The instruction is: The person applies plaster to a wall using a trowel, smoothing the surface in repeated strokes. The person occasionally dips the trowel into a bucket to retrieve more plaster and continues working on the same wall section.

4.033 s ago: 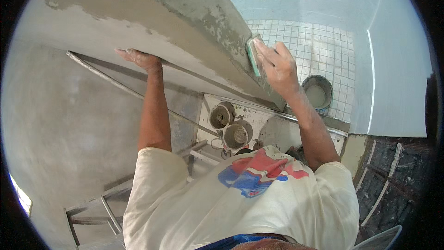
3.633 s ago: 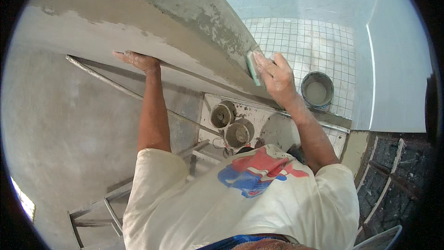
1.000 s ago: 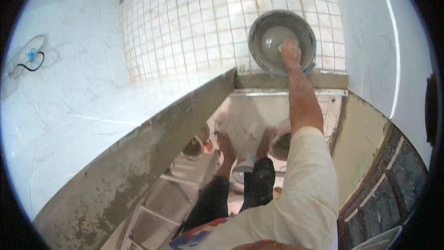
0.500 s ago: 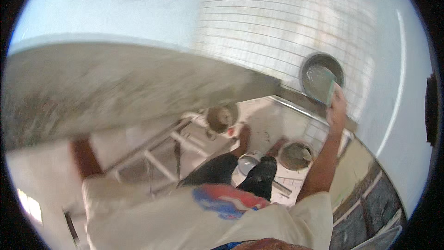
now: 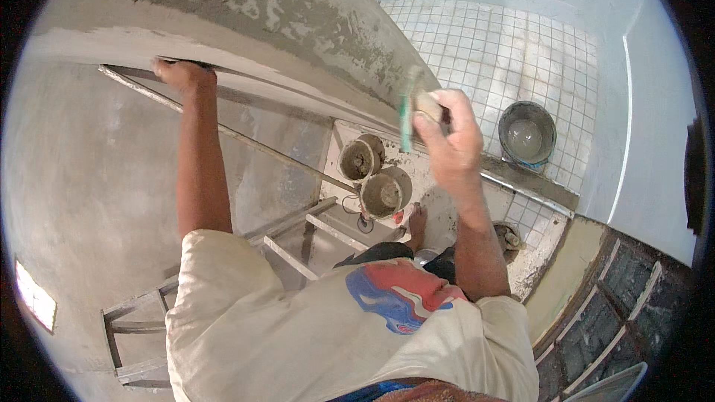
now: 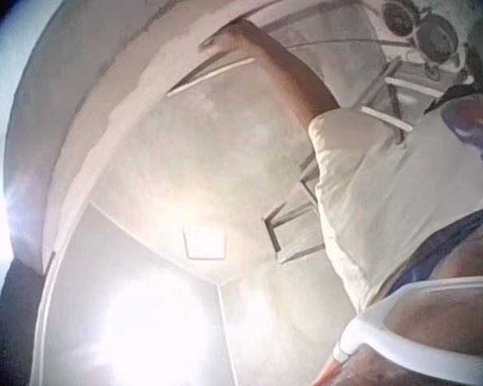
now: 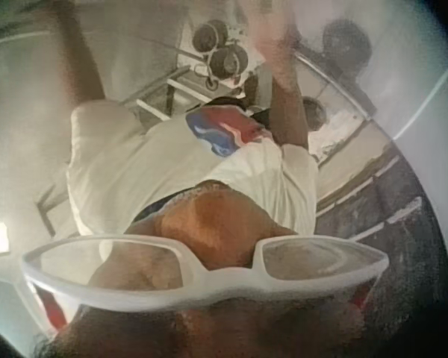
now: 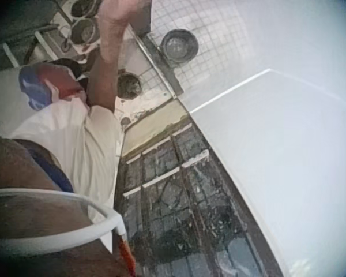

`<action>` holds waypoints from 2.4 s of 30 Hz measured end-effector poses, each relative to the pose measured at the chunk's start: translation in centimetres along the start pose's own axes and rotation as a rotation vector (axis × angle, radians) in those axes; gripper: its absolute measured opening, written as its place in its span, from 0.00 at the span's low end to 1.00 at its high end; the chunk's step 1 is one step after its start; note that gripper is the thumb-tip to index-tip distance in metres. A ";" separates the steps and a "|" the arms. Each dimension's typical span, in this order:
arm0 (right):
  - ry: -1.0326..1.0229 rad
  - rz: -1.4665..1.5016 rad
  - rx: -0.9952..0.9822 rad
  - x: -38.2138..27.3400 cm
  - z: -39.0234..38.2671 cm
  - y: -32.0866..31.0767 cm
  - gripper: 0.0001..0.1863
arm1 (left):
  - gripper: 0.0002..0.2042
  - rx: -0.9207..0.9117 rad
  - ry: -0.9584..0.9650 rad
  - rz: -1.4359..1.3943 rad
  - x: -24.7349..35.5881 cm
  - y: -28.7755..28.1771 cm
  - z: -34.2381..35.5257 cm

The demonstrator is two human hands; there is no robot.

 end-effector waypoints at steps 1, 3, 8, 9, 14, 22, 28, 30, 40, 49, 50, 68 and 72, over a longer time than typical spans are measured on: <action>-0.105 -0.054 0.037 -1.5 0.3 1.4 0.14 | 0.23 -0.040 0.051 0.102 -0.2 -0.3 0.4; -0.311 -0.191 0.125 -4.0 1.1 2.8 0.15 | 0.17 -0.015 0.013 -0.248 0.2 1.2 0.0; -0.072 -0.184 0.112 -1.0 2.3 3.1 0.17 | 0.13 -0.068 0.128 -0.096 -1.1 -0.2 1.2; -0.013 -0.182 0.133 0.5 2.4 2.5 0.17 | 0.14 -0.048 0.132 -0.003 -1.2 0.1 1.3; 0.086 -0.184 0.162 -0.2 2.6 1.1 0.16 | 0.12 -0.030 0.240 -0.016 -1.8 -0.5 1.9; 0.166 -0.175 0.245 4.9 3.1 1.4 0.15 | 0.14 -0.095 0.123 -0.174 -4.3 -3.3 4.9; -0.010 -0.171 0.166 -2.4 2.2 2.9 0.15 | 0.23 -0.064 0.024 0.113 0.7 3.1 -1.2; -0.096 -0.148 0.168 -3.3 2.2 4.2 0.16 | 0.22 -0.050 0.024 0.109 1.0 3.0 -0.8; -0.023 -0.176 0.180 -1.5 1.7 3.6 0.18 | 0.37 -0.109 -0.060 -0.116 -1.0 0.9 0.6; 0.127 -0.028 0.192 1.3 2.6 1.5 0.17 | 0.33 -0.035 -0.081 -0.289 0.2 2.8 -0.6; 0.021 -0.069 0.119 -2.8 3.0 2.5 0.16 | 0.29 -0.029 -0.054 -0.275 0.1 2.4 -0.8; 0.042 -0.151 0.239 -0.1 3.4 3.4 0.15 | 0.17 -0.106 0.099 -0.160 -2.8 -2.1 2.0; 0.411 -0.101 0.252 10.1 -0.2 -0.4 0.16 | 0.17 0.031 0.134 0.030 0.0 2.6 -0.7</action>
Point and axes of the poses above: each hand's wrist, its own z-axis towards the middle knuckle, its own y-axis out of the palm, x = y × z, the point moved 4 cm from there along z, towards the middle knuckle, and after that the axes turned 14 degrees about -x, right-handed, at the moved point
